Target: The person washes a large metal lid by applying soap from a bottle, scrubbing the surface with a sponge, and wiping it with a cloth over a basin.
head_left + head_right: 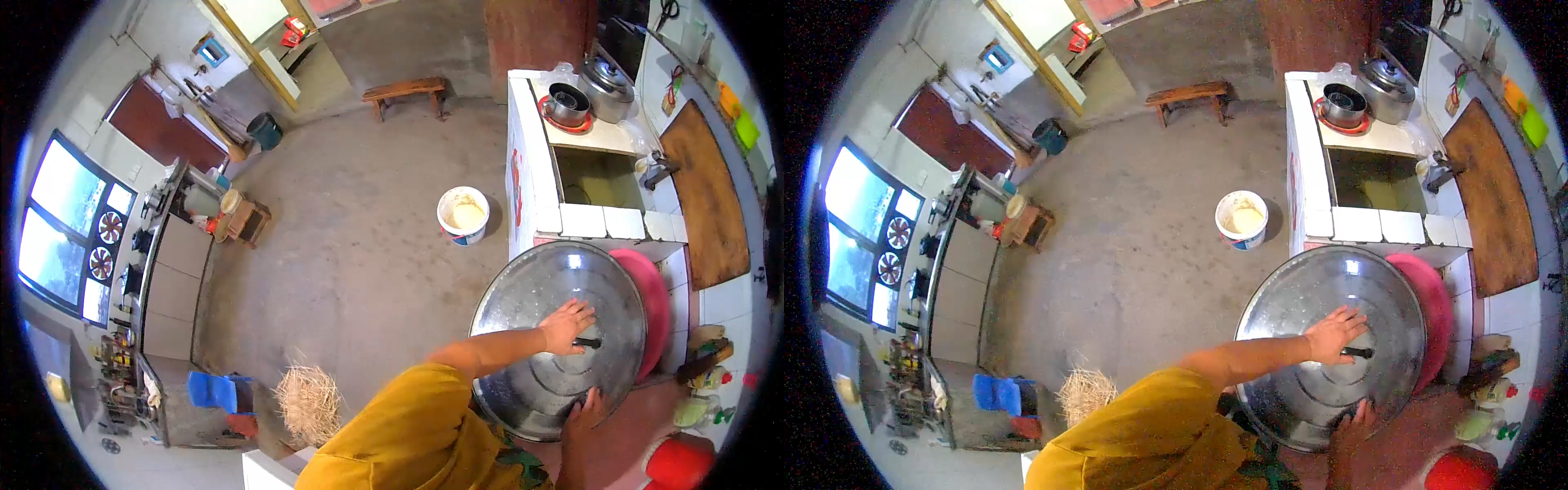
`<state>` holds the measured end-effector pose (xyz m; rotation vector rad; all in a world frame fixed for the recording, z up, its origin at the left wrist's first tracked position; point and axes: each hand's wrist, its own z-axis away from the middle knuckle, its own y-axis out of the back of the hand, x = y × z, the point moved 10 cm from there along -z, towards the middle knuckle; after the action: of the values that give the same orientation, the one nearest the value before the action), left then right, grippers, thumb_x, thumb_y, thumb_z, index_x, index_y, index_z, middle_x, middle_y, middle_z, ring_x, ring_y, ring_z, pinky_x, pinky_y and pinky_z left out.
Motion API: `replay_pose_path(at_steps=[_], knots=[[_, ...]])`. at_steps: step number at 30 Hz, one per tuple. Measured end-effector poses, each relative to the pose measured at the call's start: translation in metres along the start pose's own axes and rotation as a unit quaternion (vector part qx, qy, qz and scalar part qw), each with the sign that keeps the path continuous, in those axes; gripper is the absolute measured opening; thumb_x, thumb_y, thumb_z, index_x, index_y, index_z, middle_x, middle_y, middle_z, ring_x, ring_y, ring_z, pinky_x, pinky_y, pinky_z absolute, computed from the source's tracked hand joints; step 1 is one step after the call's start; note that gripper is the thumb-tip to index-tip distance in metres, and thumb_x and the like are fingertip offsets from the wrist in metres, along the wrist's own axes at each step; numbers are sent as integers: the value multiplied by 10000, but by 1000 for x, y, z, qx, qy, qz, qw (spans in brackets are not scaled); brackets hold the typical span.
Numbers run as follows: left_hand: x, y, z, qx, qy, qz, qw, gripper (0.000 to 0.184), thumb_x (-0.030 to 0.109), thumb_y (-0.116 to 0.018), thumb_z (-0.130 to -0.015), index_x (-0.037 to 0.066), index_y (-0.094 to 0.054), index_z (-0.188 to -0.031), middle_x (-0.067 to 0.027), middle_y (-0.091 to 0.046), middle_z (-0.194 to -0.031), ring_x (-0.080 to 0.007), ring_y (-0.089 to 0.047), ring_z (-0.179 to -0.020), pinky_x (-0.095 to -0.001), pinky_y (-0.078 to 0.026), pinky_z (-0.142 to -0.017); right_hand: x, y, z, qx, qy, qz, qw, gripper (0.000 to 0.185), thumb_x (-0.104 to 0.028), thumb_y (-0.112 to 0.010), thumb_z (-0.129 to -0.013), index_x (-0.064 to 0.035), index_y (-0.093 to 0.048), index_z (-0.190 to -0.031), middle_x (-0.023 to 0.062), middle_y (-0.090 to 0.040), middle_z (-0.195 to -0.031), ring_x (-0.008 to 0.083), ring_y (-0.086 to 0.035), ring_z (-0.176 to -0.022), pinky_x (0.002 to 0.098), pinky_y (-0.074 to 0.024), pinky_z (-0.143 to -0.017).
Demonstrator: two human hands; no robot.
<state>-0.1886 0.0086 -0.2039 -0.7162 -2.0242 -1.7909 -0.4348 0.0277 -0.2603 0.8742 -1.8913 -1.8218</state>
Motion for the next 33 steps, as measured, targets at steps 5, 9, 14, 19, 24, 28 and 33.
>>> replay_pose_path(at_steps=[5, 9, 14, 19, 24, 28, 33], knots=[[0, 9, 0, 87, -39, 24, 995, 796, 460, -749, -712, 22, -520, -1336, -214, -486, -1405, -399, -428, -1314, -519, -307, -1131, 8, 45, -99, 59, -56, -15, 997, 446, -110, -535, -902, 23, -503, -1327, 232, -524, -1336, 405, -474, -1236, 489, -360, -1060], [1, -2, -7, -7, -15, -23, 1000, 825, 457, -744, -729, -5, -495, -1366, -227, -457, -1432, -390, -395, -1341, -523, -262, -1141, 0, 79, -127, 134, -121, -54, 982, 302, -75, -612, -821, -1, -636, -1112, 213, -638, -1122, 397, -573, -1070, 478, -448, -921], [-1, 3, -9, -16, -19, -86, 996, 727, 478, -669, -818, 30, -505, -1367, -181, -418, -1473, -377, -319, -1396, -515, -190, -1175, -99, 39, -23, 85, 4, -48, 995, 408, -119, -623, -772, -83, -617, -1178, 133, -570, -1298, 419, -476, -1250, 609, -374, -975], [1, -3, -2, 2, -36, -79, 996, 676, 429, -660, -837, 59, -498, -1378, -181, -414, -1476, -379, -315, -1398, -518, -177, -1182, -73, 40, -45, 126, 21, 10, 992, 457, -260, -634, -857, -116, -592, -1289, 90, -529, -1386, 346, -440, -1307, 592, -369, -1030], [2, 3, -3, 22, -50, -67, 996, 626, 390, -661, -815, 70, -547, -1341, -191, -442, -1458, -390, -331, -1387, -522, -194, -1175, -1, 61, -107, 110, -153, -19, 982, 459, -271, -605, -902, -80, -559, -1316, 94, -514, -1405, 342, -422, -1326, 567, -308, -1088], [4, 9, -2, 33, -67, -15, 997, 629, 410, -655, -812, 64, -565, -1329, -191, -481, -1432, -390, -374, -1367, -523, -195, -1172, -85, 45, -69, 92, -129, -19, 987, 458, -253, -610, -887, -71, -564, -1304, 74, -520, -1404, 326, -415, -1345, 591, -283, -1099], [-6, 10, -4, 40, -66, 21, 997, 594, 410, -605, -862, 58, -564, -1340, -181, -510, -1417, -377, -390, -1370, -503, -199, -1173, -156, 48, -59, 73, -43, -126, 988, 456, -256, -632, -859, -118, -587, -1292, 44, -502, -1424, 288, -333, -1408, 639, -215, -1111]])
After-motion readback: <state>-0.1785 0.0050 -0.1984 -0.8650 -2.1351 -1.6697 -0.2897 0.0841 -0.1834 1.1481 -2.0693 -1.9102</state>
